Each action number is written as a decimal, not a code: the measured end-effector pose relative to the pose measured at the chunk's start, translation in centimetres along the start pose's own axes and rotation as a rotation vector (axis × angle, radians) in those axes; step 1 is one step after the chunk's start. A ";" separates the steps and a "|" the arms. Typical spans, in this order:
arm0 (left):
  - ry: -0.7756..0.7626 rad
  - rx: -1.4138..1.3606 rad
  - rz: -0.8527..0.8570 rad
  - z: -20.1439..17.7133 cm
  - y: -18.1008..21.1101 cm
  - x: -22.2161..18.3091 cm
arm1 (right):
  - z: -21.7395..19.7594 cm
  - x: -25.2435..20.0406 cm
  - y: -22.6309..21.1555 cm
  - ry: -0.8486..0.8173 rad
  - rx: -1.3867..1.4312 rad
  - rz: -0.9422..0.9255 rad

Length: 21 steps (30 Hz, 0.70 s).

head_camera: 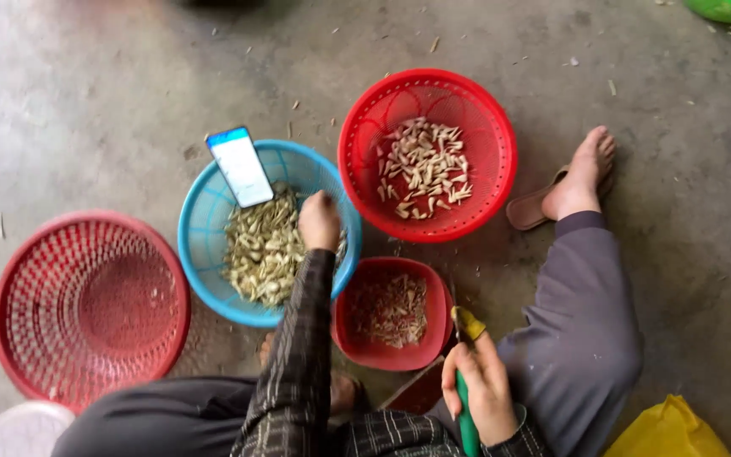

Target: Trimming and peeling small vegetables with a knife and sorting them into baskets while sitting on the floor.

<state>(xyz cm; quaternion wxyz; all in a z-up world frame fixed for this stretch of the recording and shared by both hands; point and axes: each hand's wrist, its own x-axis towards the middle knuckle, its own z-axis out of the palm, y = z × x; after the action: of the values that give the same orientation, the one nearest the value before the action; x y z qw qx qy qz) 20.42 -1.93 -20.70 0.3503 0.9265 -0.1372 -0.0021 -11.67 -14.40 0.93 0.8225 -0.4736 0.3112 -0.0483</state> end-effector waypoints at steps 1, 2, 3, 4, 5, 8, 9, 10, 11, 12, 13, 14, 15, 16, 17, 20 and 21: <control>-0.024 0.125 -0.269 2.9 -4.3 1.7 | 0.2 -0.2 0.0 -0.038 -0.012 -0.014; -0.032 0.125 -0.247 3.5 -5.5 2.4 | 0.0 0.0 1.0 -0.024 0.000 -0.028; -0.113 0.217 -0.324 4.3 -6.6 2.4 | -0.4 -0.1 1.8 -0.036 -0.031 -0.012; -0.193 0.312 -0.400 5.2 -7.8 2.4 | -0.8 -0.2 2.7 -0.047 -0.062 0.004; -0.205 0.307 -0.387 6.0 -8.1 2.7 | -0.9 -0.3 2.6 -0.030 -0.060 -0.001; -0.180 0.326 -0.310 6.8 -8.1 3.2 | -0.8 -0.5 2.3 -0.018 -0.077 0.029; -0.211 0.331 -0.297 6.2 -7.4 3.3 | -0.6 -0.5 2.0 -0.025 -0.097 0.030; -0.241 0.337 -0.284 5.5 -6.6 3.3 | -0.4 -0.6 1.7 -0.031 -0.118 0.032; -0.237 0.333 -0.280 5.1 -6.4 2.9 | -0.3 -0.8 1.4 -0.032 -0.120 0.025; -0.183 0.276 -0.231 4.6 -6.3 2.5 | -0.2 -1.1 1.1 -0.056 -0.153 0.046; -0.126 0.217 -0.182 4.1 -6.0 2.0 | -0.3 -1.4 0.7 -0.082 -0.188 0.065; -0.118 0.211 -0.180 3.3 -4.9 1.6 | -0.7 -1.5 0.8 -0.085 -0.193 0.058; -0.012 0.009 -0.234 2.3 -4.0 0.9 | -1.1 -1.6 0.8 -0.112 -0.178 0.041; 0.095 -0.195 -0.285 1.3 -3.1 0.1 | -1.6 -1.7 0.8 -0.139 -0.163 0.026; 0.118 -0.195 -0.293 0.8 -2.3 -0.7 | -2.1 -1.8 0.9 -0.161 -0.173 0.025; 0.065 -1.079 -0.452 -3.8 2.8 -4.2 | -2.7 -2.0 1.1 -0.156 -0.111 -0.017; -0.064 -1.163 -0.487 -7.0 6.8 -6.0 | -2.7 -2.1 0.9 -0.193 -0.051 -0.040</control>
<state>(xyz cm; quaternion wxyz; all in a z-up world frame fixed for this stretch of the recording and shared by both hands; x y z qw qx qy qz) 13.60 -0.74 -11.59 0.7818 0.5890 0.0907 -0.1836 -15.07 -15.13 0.26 0.8351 -0.5031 0.2222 -0.0108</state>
